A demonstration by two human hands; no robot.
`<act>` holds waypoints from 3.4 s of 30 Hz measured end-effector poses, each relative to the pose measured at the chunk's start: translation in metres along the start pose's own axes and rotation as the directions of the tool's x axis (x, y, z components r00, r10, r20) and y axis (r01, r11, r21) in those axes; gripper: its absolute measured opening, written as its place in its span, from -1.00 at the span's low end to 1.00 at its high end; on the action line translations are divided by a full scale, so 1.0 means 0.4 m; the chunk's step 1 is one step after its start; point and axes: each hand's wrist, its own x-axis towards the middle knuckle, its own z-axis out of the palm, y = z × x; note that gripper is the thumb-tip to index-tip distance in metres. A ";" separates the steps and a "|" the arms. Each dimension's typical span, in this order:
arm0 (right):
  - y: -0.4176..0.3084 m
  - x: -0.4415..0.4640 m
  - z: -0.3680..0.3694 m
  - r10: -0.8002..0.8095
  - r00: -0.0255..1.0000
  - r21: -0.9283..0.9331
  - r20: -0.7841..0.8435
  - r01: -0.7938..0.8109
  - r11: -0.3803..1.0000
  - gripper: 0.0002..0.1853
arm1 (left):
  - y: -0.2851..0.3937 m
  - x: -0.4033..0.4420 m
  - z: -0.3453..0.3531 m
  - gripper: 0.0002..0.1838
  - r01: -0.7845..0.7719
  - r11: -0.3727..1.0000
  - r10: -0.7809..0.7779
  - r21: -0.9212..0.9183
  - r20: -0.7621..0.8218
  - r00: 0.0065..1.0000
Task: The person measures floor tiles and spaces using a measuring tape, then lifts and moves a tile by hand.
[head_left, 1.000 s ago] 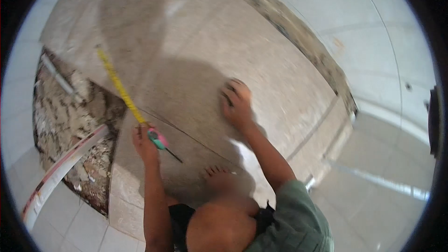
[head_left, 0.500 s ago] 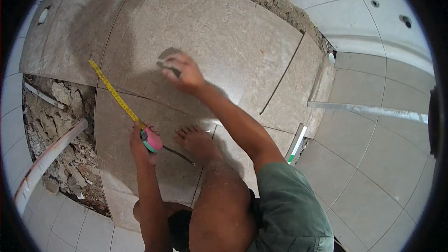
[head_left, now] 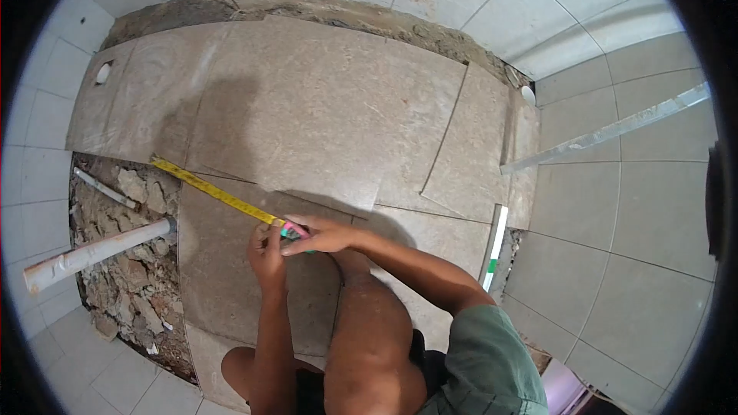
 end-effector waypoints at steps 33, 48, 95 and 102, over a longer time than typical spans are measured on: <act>0.063 -0.196 -0.067 0.249 0.785 0.183 -0.567 -0.175 0.967 -0.21 | -0.057 0.030 -0.007 -0.42 0.195 0.981 -0.194 0.009 0.161 0.968; 0.150 -0.389 -0.105 0.033 0.569 -0.439 -0.822 -0.668 0.601 -0.12 | -0.013 0.511 -0.105 -0.22 -0.029 0.650 0.034 0.759 0.010 0.999; 0.158 -0.058 -0.275 0.609 0.027 0.610 -0.793 0.062 0.790 -0.45 | 0.035 0.848 -0.151 -0.28 0.188 0.534 -0.134 0.824 -0.137 0.981; 0.165 -0.078 -0.245 0.582 -0.009 0.580 -0.813 0.081 0.811 -0.40 | 0.035 0.771 -0.151 -0.34 0.244 0.599 -0.113 0.762 -0.221 0.969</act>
